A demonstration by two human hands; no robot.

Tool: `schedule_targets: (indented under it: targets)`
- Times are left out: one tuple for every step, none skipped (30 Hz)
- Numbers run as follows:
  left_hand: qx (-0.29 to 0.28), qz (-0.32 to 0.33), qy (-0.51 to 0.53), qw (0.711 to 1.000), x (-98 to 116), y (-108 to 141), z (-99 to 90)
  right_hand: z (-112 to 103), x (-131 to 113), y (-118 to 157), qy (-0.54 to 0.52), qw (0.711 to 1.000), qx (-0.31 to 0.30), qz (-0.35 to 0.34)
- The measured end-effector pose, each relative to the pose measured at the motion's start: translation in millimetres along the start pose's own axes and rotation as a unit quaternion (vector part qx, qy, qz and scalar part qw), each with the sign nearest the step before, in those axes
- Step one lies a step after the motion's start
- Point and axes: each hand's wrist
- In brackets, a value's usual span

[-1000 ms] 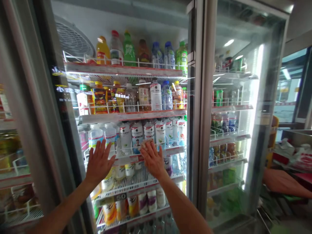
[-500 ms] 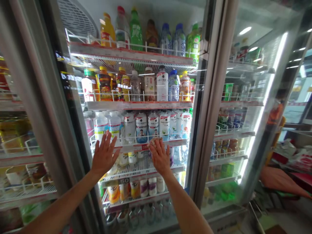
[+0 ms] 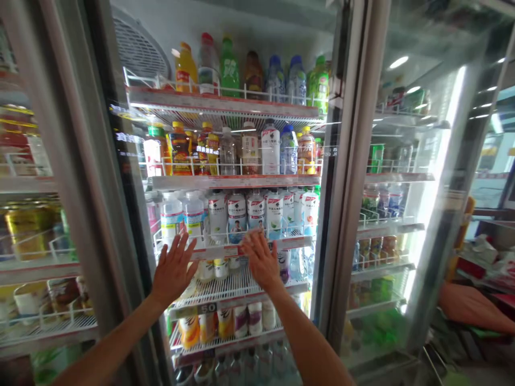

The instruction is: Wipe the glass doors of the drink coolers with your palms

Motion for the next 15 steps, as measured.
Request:
schedule_targets:
  targets:
    - [-0.002,0.004,-0.003,1.000,-1,0,-0.7,-5,15,-2,0.019,0.998,0.042,0.047]
    - [-0.003,0.008,-0.006,1.000,-2,0,-1.3,-10,31,-6,0.040,0.990,0.087,0.103]
    - [-0.003,0.011,-0.008,1.000,-2,0,-1.7,-13,43,-11,0.056,0.977,0.130,0.158]
    - [-0.002,0.012,-0.009,1.000,-3,0,-1.7,-14,50,-17,0.066,0.963,0.165,0.202]
    - [0.002,0.013,-0.010,1.000,-2,0,-1.4,-14,50,-23,0.068,0.954,0.187,0.226]
    - [0.009,0.013,-0.011,1.000,-2,0,-0.7,-12,45,-28,0.064,0.953,0.193,0.224]
    - [0.016,0.013,-0.011,1.000,-2,0,0.2,-9,35,-32,0.054,0.962,0.180,0.197]
    - [0.025,0.013,-0.011,1.000,-1,0,1.3,-6,23,-34,0.040,0.976,0.149,0.150]
    - [0.033,0.014,-0.010,0.999,-1,0,2.4,-3,12,-35,0.024,0.990,0.107,0.093]
    - [0.038,0.014,-0.009,0.999,0,0,3.4,-2,4,-36,0.010,0.997,0.064,0.036]
    - [0.040,0.012,-0.006,0.999,0,-1,4.2,-3,1,-35,0.000,1.000,0.029,-0.009]
    - [0.039,0.010,-0.003,0.999,0,-1,4.8,-5,5,-33,-0.002,0.999,0.010,-0.033]
    - [0.039,0.009,-0.001,0.999,0,0,5.1,-10,14,-32,0.006,0.999,0.013,-0.028]
    - [0.037,0.008,0.000,0.999,0,0,5.3,-15,26,-30,0.023,0.999,0.040,0.007]
    - [0.036,0.008,-0.001,0.999,0,0,5.4,-21,40,-29,0.045,0.993,0.083,0.065]
Point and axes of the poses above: each hand's wrist, its own y-axis away from the middle knuckle, its own z-axis out of the palm, x = y × z, and after that the axes turned 12 degrees about -y, right-handed
